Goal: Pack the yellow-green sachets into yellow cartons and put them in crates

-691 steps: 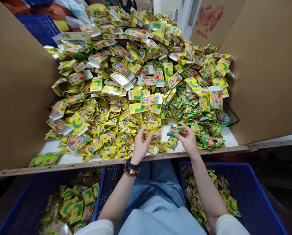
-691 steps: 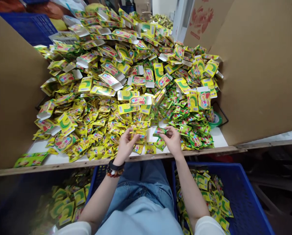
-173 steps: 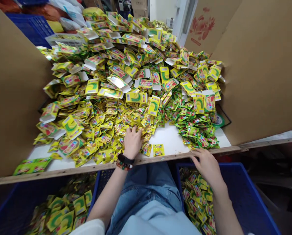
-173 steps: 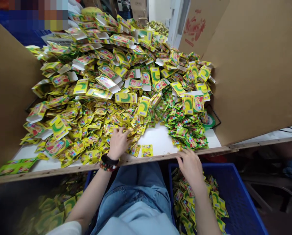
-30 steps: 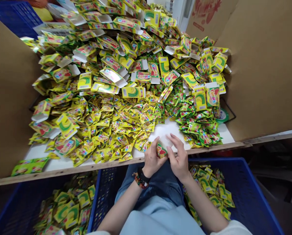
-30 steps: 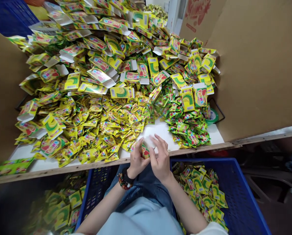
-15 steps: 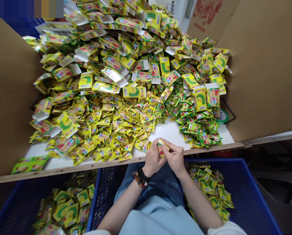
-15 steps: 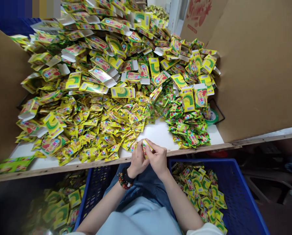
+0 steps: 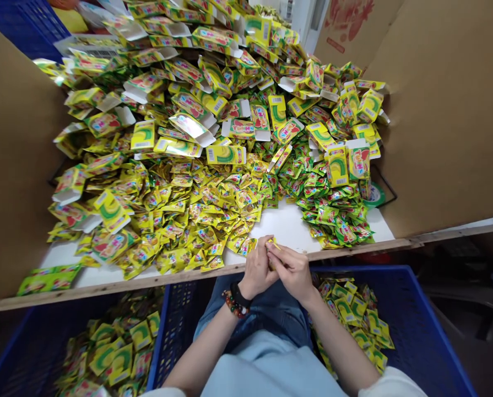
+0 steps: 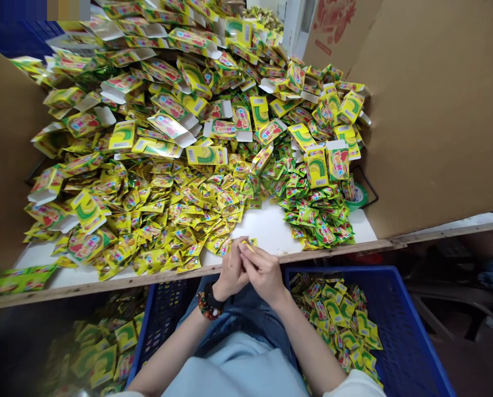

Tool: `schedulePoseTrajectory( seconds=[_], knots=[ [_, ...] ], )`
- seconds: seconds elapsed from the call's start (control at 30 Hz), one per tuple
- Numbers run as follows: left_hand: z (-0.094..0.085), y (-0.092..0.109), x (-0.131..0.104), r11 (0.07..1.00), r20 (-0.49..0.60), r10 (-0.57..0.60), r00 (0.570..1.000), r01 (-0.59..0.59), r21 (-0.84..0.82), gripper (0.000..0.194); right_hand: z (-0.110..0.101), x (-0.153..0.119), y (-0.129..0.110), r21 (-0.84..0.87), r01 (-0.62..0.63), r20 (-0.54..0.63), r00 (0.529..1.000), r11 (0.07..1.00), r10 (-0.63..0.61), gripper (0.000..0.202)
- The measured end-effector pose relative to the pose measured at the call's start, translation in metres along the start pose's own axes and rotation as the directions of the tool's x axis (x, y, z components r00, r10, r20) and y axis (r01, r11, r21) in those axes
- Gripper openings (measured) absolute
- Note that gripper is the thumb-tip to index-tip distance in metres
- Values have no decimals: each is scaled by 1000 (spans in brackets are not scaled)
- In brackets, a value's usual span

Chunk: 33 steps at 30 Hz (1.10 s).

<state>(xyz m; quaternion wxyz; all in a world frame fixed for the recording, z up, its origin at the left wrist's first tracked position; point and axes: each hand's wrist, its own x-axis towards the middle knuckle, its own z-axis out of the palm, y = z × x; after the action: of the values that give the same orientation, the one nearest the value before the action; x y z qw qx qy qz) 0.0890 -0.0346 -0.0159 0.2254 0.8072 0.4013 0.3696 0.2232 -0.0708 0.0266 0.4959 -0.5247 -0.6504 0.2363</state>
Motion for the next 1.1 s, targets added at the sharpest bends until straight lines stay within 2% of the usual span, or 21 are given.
schedulePoseTrajectory(
  seconds=[0.07,0.1,0.17,0.2,0.27,0.33,0.37,0.43,0.5,0.6,0.67,0.7,0.77,0.83,0.9,1.0,1.1],
  knots=[
    [-21,-1,13,998,90,44,995,-48,43,59,-33,-10,-2,-210,-64,56,995,976,77,30],
    [-32,-5,23,993,104,38,994,-49,109,56,-52,-13,-1,-370,-114,66,987,922,149,27],
    [-52,-17,49,949,34,-50,998,37,314,40,-82,-14,5,-650,-178,39,963,739,266,18],
    [-60,-24,64,905,1,-98,995,88,417,35,-90,-8,10,-718,-166,35,961,676,273,16],
    [-67,-40,94,821,-5,-154,988,130,556,33,-89,13,24,-751,-113,42,975,651,218,19],
    [-68,-52,119,791,49,-170,984,107,603,28,-73,45,41,-750,-139,-25,983,646,181,21],
    [-68,-56,128,805,64,-169,984,101,585,21,-62,62,50,-748,-164,-66,983,643,173,20],
    [-68,-60,137,859,45,-161,986,118,499,11,-44,93,64,-657,-221,-149,975,721,163,21],
    [-70,-60,135,903,-25,-163,986,159,398,21,-35,113,74,-518,-244,-201,966,820,161,24],
    [-69,-54,118,933,-152,-215,965,249,261,31,-33,118,79,-357,-233,-223,962,904,160,21],
    [-60,-46,104,936,-212,-349,913,348,-42,33,-30,110,76,-226,-233,-241,954,946,178,17],
    [-53,-41,97,890,-199,-436,878,386,-243,36,-26,104,73,-148,-237,-248,949,960,196,17],
    [-38,-28,87,684,-93,-577,812,417,-598,47,-14,92,66,20,-253,-252,935,967,250,27],
    [-24,-13,79,493,8,-633,774,411,-767,51,-1,82,59,174,-275,-247,917,946,312,35],
    [-17,-1,75,385,51,-656,753,392,-835,48,7,77,53,296,-294,-238,899,909,368,37],
    [-14,8,71,356,68,-654,754,385,-851,43,9,75,45,411,-304,-202,889,859,411,35],
    [-13,8,66,413,78,-588,805,381,-827,39,4,75,36,526,-348,-63,894,776,443,38]
  ],
)
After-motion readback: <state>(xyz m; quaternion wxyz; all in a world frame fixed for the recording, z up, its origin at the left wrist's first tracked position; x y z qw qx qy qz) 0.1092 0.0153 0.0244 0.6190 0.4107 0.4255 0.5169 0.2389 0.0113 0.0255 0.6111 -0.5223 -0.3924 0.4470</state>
